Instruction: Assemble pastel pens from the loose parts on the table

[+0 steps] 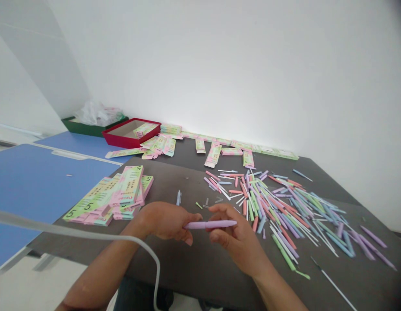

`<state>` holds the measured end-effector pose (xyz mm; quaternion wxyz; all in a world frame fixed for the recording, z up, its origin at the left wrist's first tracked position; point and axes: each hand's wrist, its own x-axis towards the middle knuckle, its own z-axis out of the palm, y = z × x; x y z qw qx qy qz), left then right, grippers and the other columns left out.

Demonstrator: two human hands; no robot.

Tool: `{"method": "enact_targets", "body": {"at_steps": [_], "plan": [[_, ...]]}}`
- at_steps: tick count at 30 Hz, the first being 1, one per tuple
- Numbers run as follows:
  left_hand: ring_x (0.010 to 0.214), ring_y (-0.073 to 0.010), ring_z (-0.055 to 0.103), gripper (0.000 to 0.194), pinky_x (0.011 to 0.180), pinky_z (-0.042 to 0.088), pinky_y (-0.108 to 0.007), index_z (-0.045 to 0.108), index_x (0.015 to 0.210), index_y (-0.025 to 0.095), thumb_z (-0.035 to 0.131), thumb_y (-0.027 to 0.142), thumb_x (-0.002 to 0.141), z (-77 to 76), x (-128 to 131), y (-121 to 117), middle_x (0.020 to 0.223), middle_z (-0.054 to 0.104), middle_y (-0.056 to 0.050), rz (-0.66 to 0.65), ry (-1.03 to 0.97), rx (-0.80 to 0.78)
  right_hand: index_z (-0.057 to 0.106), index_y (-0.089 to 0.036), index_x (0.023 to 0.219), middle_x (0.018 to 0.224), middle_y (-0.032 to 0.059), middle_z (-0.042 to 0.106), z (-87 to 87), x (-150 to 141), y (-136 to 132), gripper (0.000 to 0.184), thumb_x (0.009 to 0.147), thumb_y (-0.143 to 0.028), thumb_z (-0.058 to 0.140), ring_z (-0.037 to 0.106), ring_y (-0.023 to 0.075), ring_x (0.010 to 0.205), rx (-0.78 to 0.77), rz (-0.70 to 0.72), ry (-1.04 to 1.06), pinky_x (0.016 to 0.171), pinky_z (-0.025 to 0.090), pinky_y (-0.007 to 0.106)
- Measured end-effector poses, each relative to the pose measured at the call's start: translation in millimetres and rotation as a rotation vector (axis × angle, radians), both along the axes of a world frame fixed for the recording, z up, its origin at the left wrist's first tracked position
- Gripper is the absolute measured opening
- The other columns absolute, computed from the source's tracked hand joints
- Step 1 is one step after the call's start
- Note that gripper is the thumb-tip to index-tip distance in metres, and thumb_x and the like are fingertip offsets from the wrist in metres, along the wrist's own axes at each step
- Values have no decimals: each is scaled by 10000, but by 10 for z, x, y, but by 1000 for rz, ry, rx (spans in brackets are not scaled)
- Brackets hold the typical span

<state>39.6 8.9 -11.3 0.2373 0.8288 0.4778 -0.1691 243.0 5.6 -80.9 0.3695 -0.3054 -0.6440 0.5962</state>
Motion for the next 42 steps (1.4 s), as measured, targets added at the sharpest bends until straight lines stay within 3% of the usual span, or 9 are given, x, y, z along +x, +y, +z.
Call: {"method": "enact_targets", "body": {"at_steps": [4, 10, 12, 17, 21, 28, 33, 38, 42], "plan": [[595, -196, 611, 426, 433, 268, -244, 555, 1202, 313, 601, 361, 781, 22, 11, -3, 662, 651, 27, 26, -1, -16, 306, -288, 1321, 1022, 43, 578, 66, 140, -8, 687, 762, -390, 693, 569, 172, 800, 69, 81, -1, 714, 456, 304], [583, -196, 607, 449, 414, 249, -239, 549, 1217, 310, 613, 360, 775, 24, 21, 2, 649, 645, 20, 25, 23, -17, 538, -231, 940, 787, 17, 590, 269, 256, -33, 64, 889, -245, 503, 549, 156, 689, 539, -105, -532, 613, 389, 272], [593, -205, 613, 474, 424, 262, -240, 533, 1245, 317, 604, 374, 780, 22, 21, 3, 679, 669, 10, 28, 25, -19, 548, -216, 823, 664, 3, 558, 294, 244, -13, 126, 901, -291, 484, 509, 147, 589, 606, -114, -609, 535, 328, 270], [611, -227, 632, 474, 436, 283, -251, 529, 1252, 314, 595, 342, 783, 36, 36, -4, 726, 702, -7, 25, 15, -35, 495, -234, 1133, 804, 17, 614, 331, 256, 25, 306, 846, -306, 576, 549, 161, 649, 598, -57, -543, 569, 369, 272], [595, -220, 628, 465, 419, 260, -249, 531, 1241, 313, 597, 358, 784, 31, 34, 1, 719, 700, -7, 28, 35, -28, 532, -226, 882, 684, 1, 576, 377, 272, 36, 55, 891, -264, 494, 523, 150, 597, 639, -56, -651, 539, 326, 269], [604, -204, 619, 489, 442, 297, -242, 509, 1273, 310, 575, 328, 788, 8, 14, 16, 739, 704, 4, 12, 11, -57, 510, -234, 1083, 821, 18, 625, 445, 285, 67, 238, 859, -294, 561, 554, 163, 658, 679, 43, -670, 573, 336, 270], [642, -220, 635, 524, 422, 255, -244, 504, 1288, 310, 587, 348, 772, -5, 22, 5, 737, 694, -13, 5, 44, -30, 536, -211, 793, 697, 25, 581, 441, 255, 70, 205, 930, -317, 427, 506, 163, 611, 769, 40, -783, 551, 288, 282], [602, -211, 626, 499, 410, 251, -243, 514, 1272, 294, 596, 326, 781, -13, 24, 11, 655, 661, -1, -14, 5, -31, 513, -222, 1036, 846, 32, 624, 479, 270, 71, 219, 855, -331, 566, 533, 166, 678, 747, 53, -742, 576, 319, 273], [620, -218, 632, 499, 409, 246, -243, 520, 1265, 295, 611, 315, 775, -10, 28, 3, 680, 671, -6, -13, 23, -25, 541, -195, 827, 765, 38, 600, 521, 273, 55, 203, 933, -329, 431, 517, 160, 658, 803, 78, -817, 568, 309, 273]]}}
